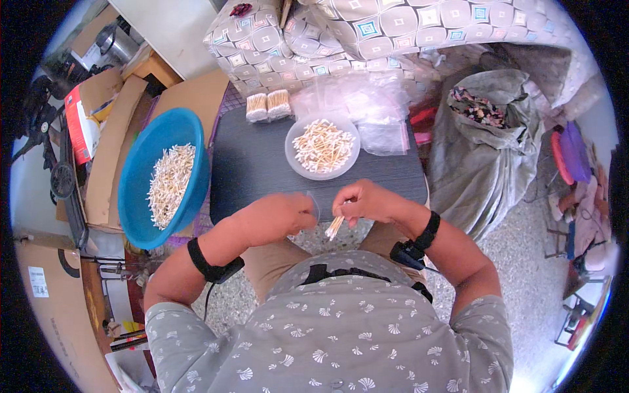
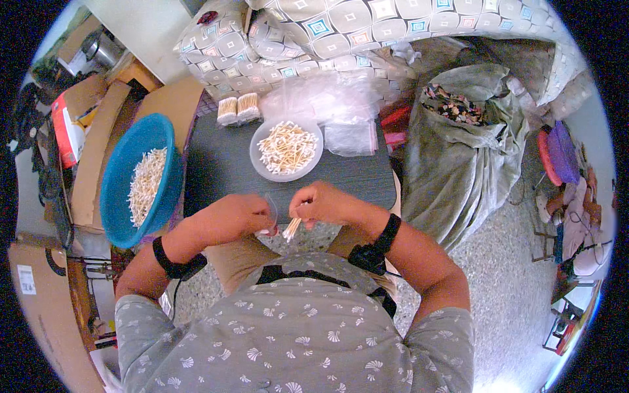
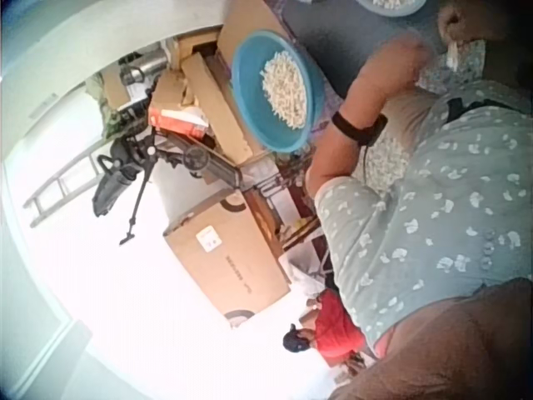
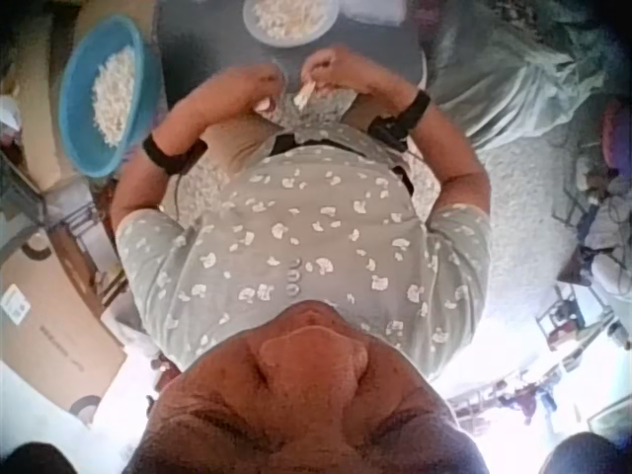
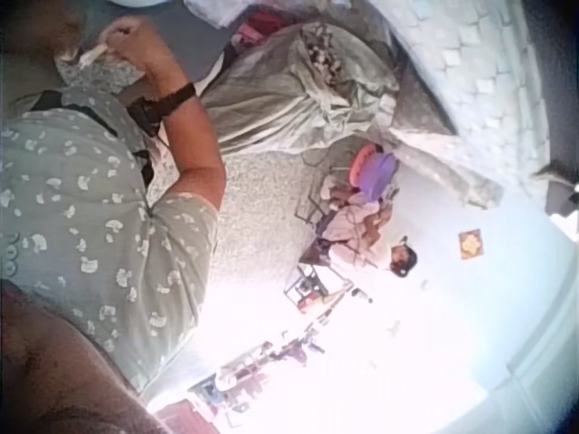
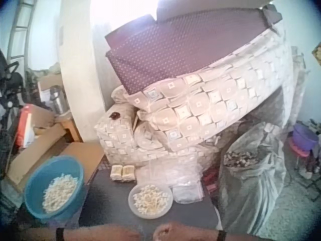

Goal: Counting cotton swabs and packing them into small plastic bags.

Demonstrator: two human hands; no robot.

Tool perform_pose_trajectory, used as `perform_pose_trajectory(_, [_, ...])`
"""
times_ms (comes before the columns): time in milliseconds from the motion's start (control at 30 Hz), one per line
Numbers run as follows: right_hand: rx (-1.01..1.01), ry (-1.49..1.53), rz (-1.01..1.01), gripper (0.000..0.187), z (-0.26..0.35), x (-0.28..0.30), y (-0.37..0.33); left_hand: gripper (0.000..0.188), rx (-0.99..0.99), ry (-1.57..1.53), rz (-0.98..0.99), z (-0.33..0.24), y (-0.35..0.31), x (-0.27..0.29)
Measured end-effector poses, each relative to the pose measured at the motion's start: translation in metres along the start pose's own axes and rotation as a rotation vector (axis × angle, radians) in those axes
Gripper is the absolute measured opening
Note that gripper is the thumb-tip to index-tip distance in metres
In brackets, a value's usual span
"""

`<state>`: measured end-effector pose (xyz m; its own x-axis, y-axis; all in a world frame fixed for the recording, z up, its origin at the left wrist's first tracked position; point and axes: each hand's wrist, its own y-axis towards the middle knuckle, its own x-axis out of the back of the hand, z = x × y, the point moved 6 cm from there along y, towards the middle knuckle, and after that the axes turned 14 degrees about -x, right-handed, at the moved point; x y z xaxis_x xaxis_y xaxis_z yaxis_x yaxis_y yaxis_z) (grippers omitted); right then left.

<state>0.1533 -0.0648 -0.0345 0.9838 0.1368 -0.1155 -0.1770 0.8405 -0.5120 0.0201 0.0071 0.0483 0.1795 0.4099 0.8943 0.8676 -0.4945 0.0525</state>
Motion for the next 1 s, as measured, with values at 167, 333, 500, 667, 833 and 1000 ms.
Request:
perform_pose_trajectory(167, [0.043,0.044,-0.06,0.017,0.01,0.003,-0.006,0.026,0.079,0.096,0.008,0.006,-0.006,0.001])
perform_pose_trajectory(333, [0.088,0.059,-0.034,0.018,0.022,0.004,-0.007,0.03,0.036,0.122,-0.023,0.002,-0.002,0.001])
perform_pose_trajectory(500, [0.142,0.27,-0.286,0.013,0.027,0.02,-0.006,0.02,0.044,0.08,-0.074,0.002,-0.001,-0.002])
perform_pose_trajectory(667, [0.258,-0.014,-0.472,0.012,0.041,0.012,-0.014,0.019,0.075,0.077,-0.072,0.005,-0.003,-0.004])
perform_pose_trajectory(833, [0.4,-0.227,-0.6,0.011,0.056,-0.001,-0.028,0.017,0.189,-0.02,-0.061,0.011,-0.008,-0.004])
perform_pose_trajectory(1000, [0.754,-0.687,-0.701,0.015,0.069,-0.022,-0.043,0.018,0.296,-0.187,-0.095,0.018,-0.012,-0.007])
